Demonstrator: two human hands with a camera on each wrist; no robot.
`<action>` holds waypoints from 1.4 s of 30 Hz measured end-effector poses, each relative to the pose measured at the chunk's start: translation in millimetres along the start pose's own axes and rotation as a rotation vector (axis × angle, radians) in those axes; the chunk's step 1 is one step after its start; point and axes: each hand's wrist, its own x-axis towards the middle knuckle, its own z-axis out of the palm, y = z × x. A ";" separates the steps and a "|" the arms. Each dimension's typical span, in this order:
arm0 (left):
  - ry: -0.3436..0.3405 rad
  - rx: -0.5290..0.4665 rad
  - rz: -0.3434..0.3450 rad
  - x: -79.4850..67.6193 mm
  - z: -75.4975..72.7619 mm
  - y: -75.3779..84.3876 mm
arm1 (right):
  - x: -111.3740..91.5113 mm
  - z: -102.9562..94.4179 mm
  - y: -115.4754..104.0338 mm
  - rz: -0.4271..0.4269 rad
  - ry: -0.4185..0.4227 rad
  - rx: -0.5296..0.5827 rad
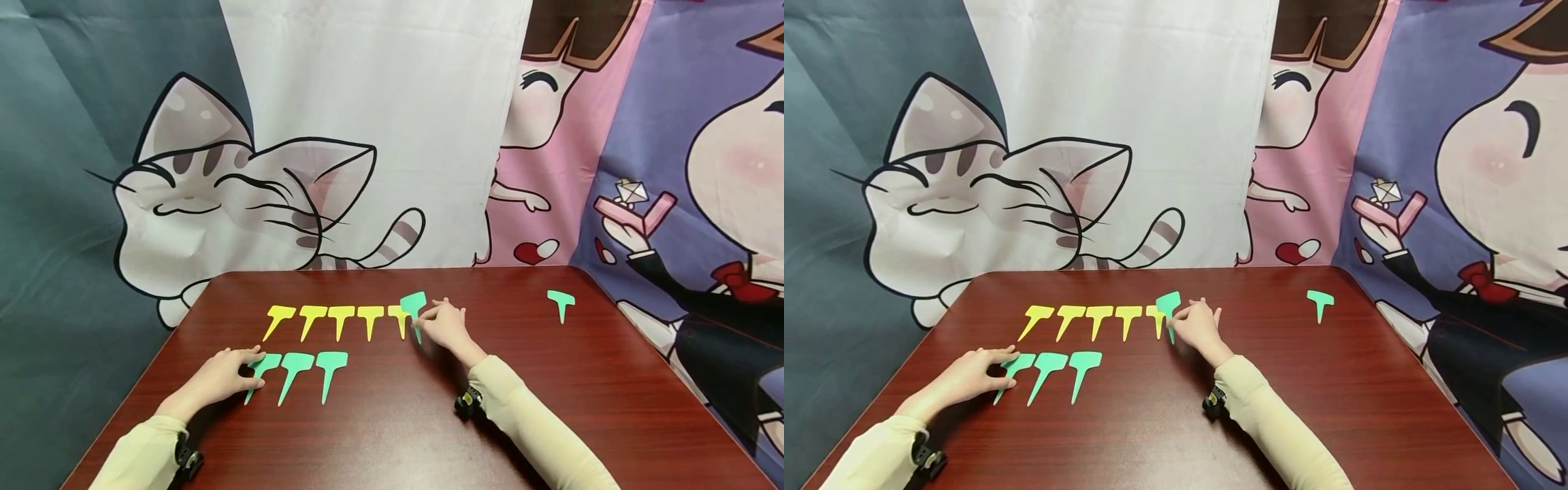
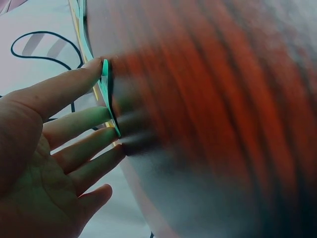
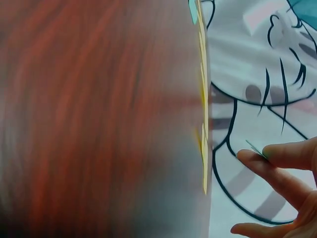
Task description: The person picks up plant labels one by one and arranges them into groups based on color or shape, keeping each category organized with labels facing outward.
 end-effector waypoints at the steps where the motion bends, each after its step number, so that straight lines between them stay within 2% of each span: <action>1: 0.000 0.003 0.005 0.0 -0.2 -0.3 | -1.2 2.5 -2.1 0.001 -0.003 0.000; 13: 0.001 0.004 0.009 0.8 -1.0 -0.6 | -18.1 27.8 -25.9 -0.001 -0.076 0.013; 22: 0.004 0.009 0.013 1.7 -1.0 -1.1 | -26.0 38.1 -43.5 -0.002 -0.137 -0.018; 34: -0.001 0.004 0.004 0.2 -0.7 -0.1 | -35.3 41.8 -55.8 -0.008 -0.198 -0.019; 42: 0.000 0.003 0.004 -0.6 -0.5 0.6 | -38.0 45.8 -59.1 -0.023 -0.205 -0.087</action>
